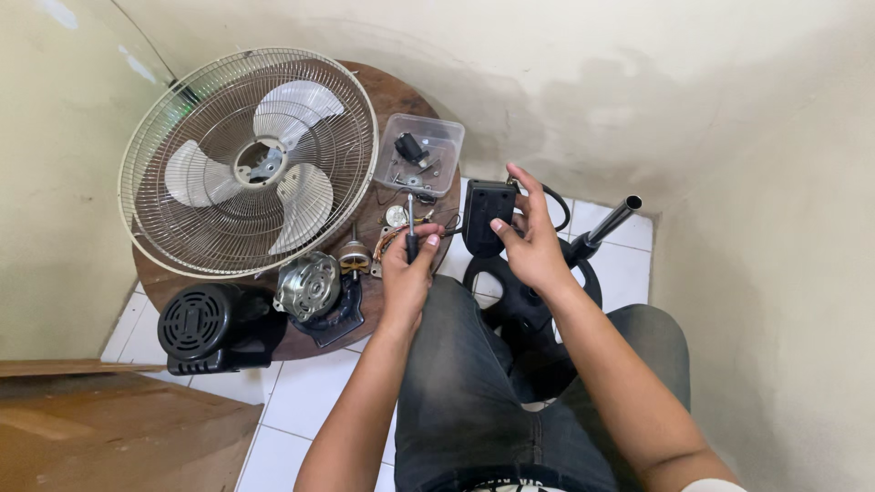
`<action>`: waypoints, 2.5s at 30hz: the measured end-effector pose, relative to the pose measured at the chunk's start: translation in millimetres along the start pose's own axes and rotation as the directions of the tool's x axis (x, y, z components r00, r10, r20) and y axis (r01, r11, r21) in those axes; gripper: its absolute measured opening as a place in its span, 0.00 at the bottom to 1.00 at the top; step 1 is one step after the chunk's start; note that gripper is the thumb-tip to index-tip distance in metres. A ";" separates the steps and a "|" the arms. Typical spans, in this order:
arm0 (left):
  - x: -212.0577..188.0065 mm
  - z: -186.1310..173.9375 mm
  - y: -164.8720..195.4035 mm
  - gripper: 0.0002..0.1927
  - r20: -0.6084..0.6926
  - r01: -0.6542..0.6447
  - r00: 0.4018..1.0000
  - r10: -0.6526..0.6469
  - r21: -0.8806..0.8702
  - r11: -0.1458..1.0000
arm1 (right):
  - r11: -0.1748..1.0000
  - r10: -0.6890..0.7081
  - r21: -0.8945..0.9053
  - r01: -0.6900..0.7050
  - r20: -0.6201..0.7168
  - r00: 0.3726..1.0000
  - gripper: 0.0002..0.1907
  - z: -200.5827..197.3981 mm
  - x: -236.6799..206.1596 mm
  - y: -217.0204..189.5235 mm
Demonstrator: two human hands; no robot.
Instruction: The person disassembles and reassembles a small black plastic fan housing using a screwdriver. They remove screws, separate the housing halves, inspect the interior, and then reassemble the unit by aligning the halves and tightening the screws.
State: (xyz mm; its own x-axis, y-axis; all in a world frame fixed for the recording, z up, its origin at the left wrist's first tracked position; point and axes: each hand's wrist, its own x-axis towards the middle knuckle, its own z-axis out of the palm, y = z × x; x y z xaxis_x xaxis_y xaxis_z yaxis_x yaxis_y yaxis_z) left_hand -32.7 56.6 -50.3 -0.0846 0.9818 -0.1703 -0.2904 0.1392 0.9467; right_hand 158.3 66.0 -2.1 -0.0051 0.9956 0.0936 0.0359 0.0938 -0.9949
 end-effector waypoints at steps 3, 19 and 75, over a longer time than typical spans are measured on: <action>6.9 -6.9 -7.4 0.08 -0.035 0.023 0.999 -0.021 0.066 0.998 | 1.000 -0.018 0.003 0.018 0.018 1.000 0.42 2.4 7.0 4.5; 30.7 1.3 -47.5 0.16 0.168 0.037 0.980 -0.104 0.361 0.932 | 0.996 0.023 0.083 -0.026 0.045 0.999 0.34 -0.6 35.0 33.9; 180.0 3.3 -2.4 0.22 0.085 0.004 0.967 -0.241 0.938 0.348 | 0.979 0.204 0.034 -0.203 -0.019 0.979 0.32 2.2 98.9 95.2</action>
State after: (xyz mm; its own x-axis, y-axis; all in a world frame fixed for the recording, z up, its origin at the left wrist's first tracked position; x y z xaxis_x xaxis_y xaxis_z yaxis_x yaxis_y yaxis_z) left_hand -44.1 233.4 -82.3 0.0691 0.9267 -0.3695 0.7925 0.1740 0.5846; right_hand 159.0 173.3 -87.6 0.0215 0.9937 -0.1102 0.0017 -0.1103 -0.9939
